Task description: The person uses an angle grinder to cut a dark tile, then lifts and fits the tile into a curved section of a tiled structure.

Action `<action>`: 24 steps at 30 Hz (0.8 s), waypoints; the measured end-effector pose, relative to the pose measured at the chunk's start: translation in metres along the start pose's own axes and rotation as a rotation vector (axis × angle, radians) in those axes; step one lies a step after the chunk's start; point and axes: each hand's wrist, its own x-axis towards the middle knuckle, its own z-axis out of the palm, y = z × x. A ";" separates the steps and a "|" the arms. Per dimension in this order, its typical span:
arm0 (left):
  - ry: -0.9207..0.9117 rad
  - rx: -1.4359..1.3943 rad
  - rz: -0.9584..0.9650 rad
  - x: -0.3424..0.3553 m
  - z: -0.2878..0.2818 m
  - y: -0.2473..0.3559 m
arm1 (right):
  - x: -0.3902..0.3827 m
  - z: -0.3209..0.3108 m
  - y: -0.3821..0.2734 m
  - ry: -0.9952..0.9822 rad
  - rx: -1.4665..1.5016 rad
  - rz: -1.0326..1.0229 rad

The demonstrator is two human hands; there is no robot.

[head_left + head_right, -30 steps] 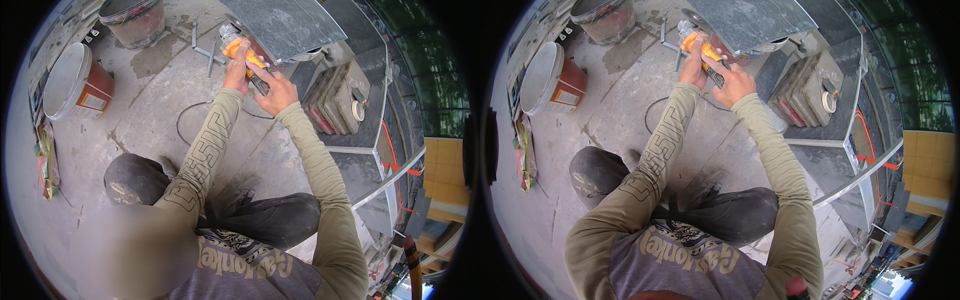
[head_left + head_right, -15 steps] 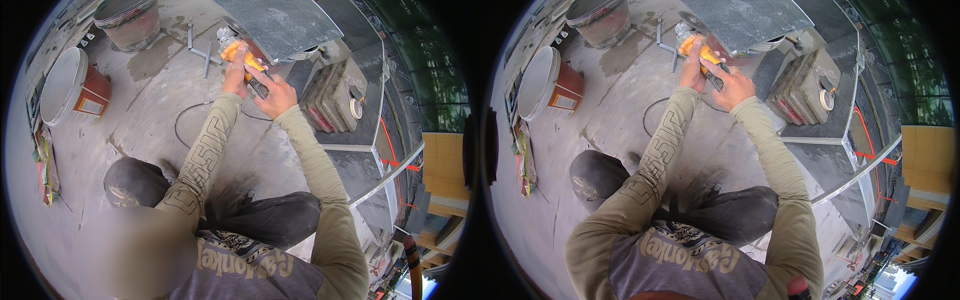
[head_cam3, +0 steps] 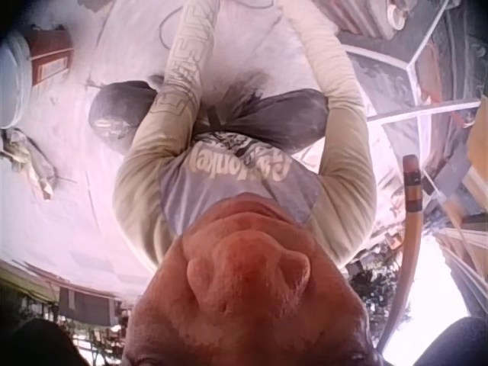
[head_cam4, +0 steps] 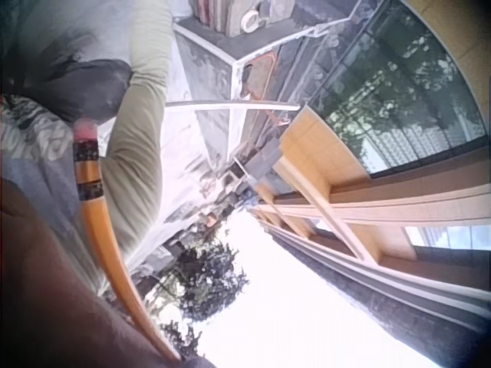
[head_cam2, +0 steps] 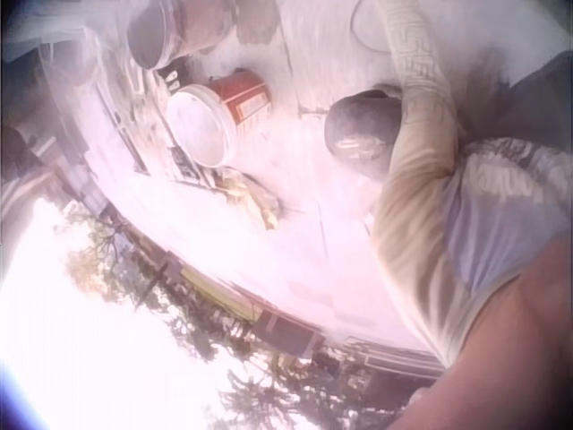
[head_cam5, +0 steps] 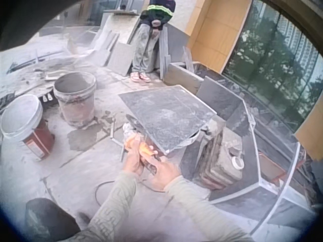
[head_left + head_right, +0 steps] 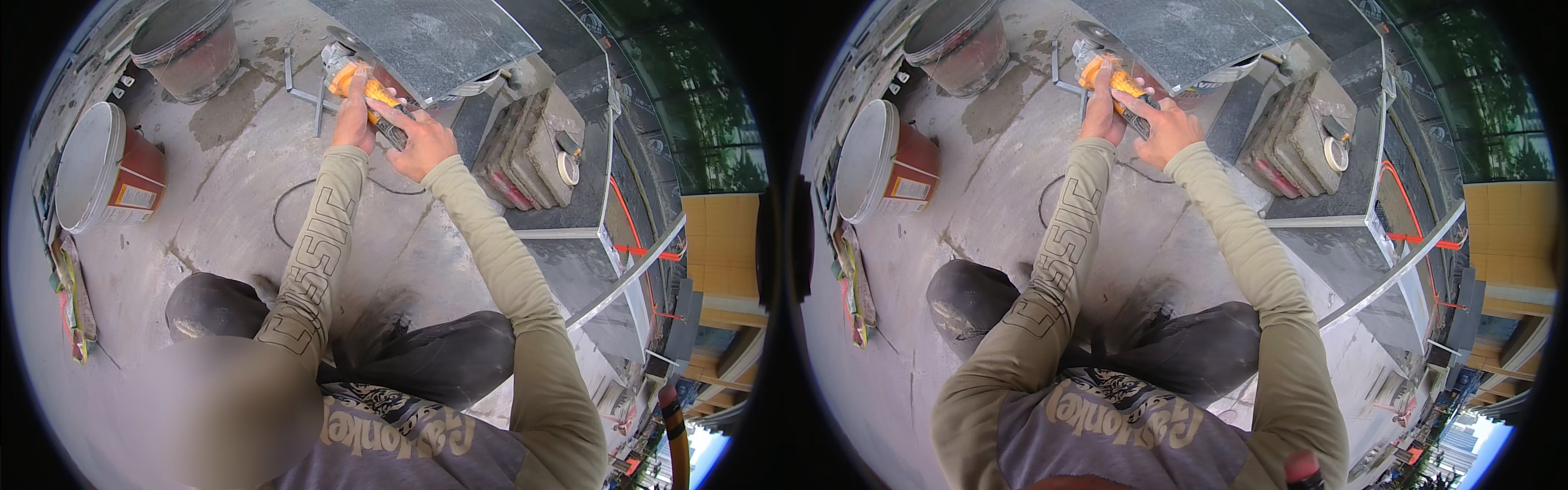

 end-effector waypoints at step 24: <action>-0.019 -0.025 -0.008 0.030 -0.013 0.013 | 0.029 0.003 -0.013 -0.014 -0.027 0.024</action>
